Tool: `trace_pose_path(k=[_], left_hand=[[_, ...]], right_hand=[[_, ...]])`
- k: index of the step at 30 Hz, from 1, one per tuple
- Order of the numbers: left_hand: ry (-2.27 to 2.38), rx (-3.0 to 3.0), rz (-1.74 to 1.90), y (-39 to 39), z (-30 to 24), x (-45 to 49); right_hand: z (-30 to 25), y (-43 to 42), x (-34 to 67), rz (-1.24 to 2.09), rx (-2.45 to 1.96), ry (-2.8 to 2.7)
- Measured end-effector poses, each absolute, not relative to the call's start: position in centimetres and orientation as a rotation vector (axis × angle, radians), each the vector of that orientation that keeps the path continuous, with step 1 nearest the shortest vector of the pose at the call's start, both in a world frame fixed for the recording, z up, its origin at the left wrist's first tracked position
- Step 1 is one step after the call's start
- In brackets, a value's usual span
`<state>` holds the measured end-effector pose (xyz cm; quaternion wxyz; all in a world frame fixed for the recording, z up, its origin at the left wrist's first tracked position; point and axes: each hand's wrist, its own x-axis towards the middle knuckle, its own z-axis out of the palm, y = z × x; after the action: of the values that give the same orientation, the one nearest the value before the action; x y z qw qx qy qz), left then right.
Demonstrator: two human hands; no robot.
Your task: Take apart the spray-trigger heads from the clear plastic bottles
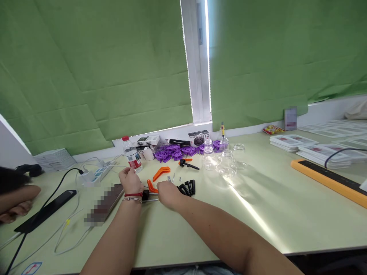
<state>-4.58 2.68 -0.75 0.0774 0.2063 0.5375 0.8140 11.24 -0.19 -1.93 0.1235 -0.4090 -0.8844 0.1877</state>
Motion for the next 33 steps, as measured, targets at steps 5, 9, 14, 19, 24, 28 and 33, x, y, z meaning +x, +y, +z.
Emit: trace_pose_path(k=[5, 9, 14, 19, 24, 28, 33], left_hand=[[1.600, 0.654, 2.439, 2.8, -0.8, -4.4], [1.590, 0.662, 2.441, 2.7, -0.8, -4.4], [1.578, 0.660, 2.447, 2.7, -0.6, -4.3], [1.583, 0.672, 2.415, 2.5, -0.1, -4.0], [1.384, 0.945, 1.814, 1.0, 0.9, -1.7], [1.192, 1.140, 1.285, -0.5, 1.1, 1.2], [1.148, 1.169, 1.331, -0.8, 0.8, 2.4]], right_hand=[[-1.6, -0.3, 11.4, 0.471, -1.195, -2.621], [-1.6, 0.0, 11.5, 0.376, -1.108, -2.683], [-1.0, 0.3, 11.7, 0.217, -1.062, -2.716], [0.5, 0.9, 13.1, 0.114, -1.134, -2.654], [1.4, 1.4, 15.6, 0.026, -1.178, -2.552], [1.5, 1.3, 17.7, 0.021, -1.203, -2.449], [1.4, 1.7, 20.9, 0.268, -1.095, -2.158]])
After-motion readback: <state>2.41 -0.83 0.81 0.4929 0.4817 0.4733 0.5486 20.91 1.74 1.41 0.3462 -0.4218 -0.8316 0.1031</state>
